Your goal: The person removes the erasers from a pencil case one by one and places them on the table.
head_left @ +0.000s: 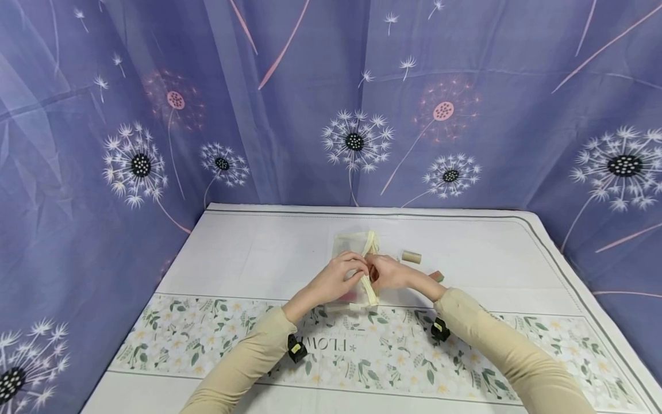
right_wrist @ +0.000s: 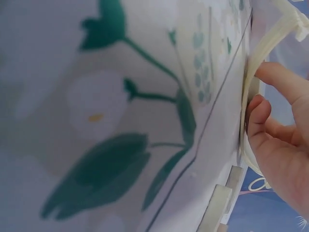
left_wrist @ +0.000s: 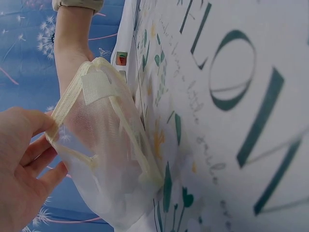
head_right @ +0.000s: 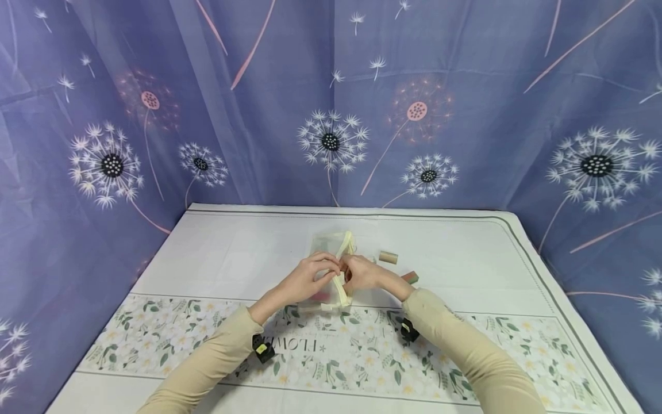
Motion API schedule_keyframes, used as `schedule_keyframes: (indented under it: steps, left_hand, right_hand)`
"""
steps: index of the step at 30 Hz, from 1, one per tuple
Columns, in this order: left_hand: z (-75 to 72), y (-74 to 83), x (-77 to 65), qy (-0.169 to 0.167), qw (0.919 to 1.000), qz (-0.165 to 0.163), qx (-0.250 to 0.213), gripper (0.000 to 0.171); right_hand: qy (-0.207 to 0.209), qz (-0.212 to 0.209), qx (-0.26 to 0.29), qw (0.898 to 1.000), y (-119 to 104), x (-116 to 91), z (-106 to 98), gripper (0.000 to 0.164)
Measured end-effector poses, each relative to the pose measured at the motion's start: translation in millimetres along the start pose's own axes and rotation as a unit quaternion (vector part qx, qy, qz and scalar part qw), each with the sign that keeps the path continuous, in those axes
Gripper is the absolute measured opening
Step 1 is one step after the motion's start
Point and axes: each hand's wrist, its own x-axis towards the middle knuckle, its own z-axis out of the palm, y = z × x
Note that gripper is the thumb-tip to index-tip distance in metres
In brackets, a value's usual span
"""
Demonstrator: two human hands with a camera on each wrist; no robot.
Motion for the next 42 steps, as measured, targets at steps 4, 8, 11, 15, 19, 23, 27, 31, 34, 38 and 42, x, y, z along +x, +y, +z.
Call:
schedule_keyframes:
  steps: [4, 8, 11, 15, 19, 23, 27, 31, 34, 38, 42]
  left_hand:
    - [-0.4, 0.5, 0.9, 0.002, 1.0, 0.002, 0.0, 0.018]
    - [-0.1, 0.2, 1.3, 0.006, 1.0, 0.006, -0.005, 0.018]
    - [0.8, -0.8, 1.3, 0.006, 0.9999, 0.01, -0.005, 0.018]
    - [1.0, -1.3, 1.5, 0.003, 0.9999, 0.011, -0.002, 0.019]
    - [-0.4, -0.2, 1.4, 0.002, 0.9999, 0.008, -0.006, 0.018]
    - [-0.9, 0.5, 0.7, 0.004, 0.9999, 0.009, -0.004, 0.017]
    - [0.6, -0.4, 0.4, 0.009, 0.9998, 0.015, 0.004, 0.016]
    - [1.9, -0.9, 0.1, 0.01, 0.9998, 0.015, 0.003, 0.016]
    - [1.8, -0.8, 0.3, 0.007, 0.9999, 0.009, 0.0, 0.017]
    - [2.0, -1.5, 0.5, 0.003, 1.0, 0.003, -0.004, 0.017]
    - [2.7, -2.0, 0.8, 0.004, 1.0, 0.005, 0.003, 0.015]
  right_hand:
    - [0.002, 0.001, -0.007, 1.0, 0.1, 0.0, -1.4, 0.037]
    - [0.006, -0.001, -0.01, 1.0, 0.7, -1.2, -1.9, 0.037]
    - [0.008, -0.002, -0.013, 1.0, 0.8, -2.6, -1.9, 0.035]
    - [0.009, -0.005, -0.007, 1.0, 1.7, -4.2, -1.9, 0.034]
    - [0.01, -0.012, 0.008, 1.0, 4.0, -5.7, -1.7, 0.036]
    - [0.008, -0.019, 0.027, 0.999, 5.6, -8.5, -2.5, 0.038]
    - [0.003, -0.013, 0.043, 0.999, 6.5, -11.2, -3.5, 0.04]
    - [0.003, -0.007, 0.051, 0.999, 8.2, -13.4, -3.7, 0.04]
    - [0.001, -0.008, 0.059, 0.998, 9.8, -15.0, -4.7, 0.04]
    - [-0.005, -0.015, 0.074, 0.997, 10.7, -18.3, -6.5, 0.041]
    - [-0.002, -0.018, 0.08, 0.997, 11.5, -21.0, -7.2, 0.041]
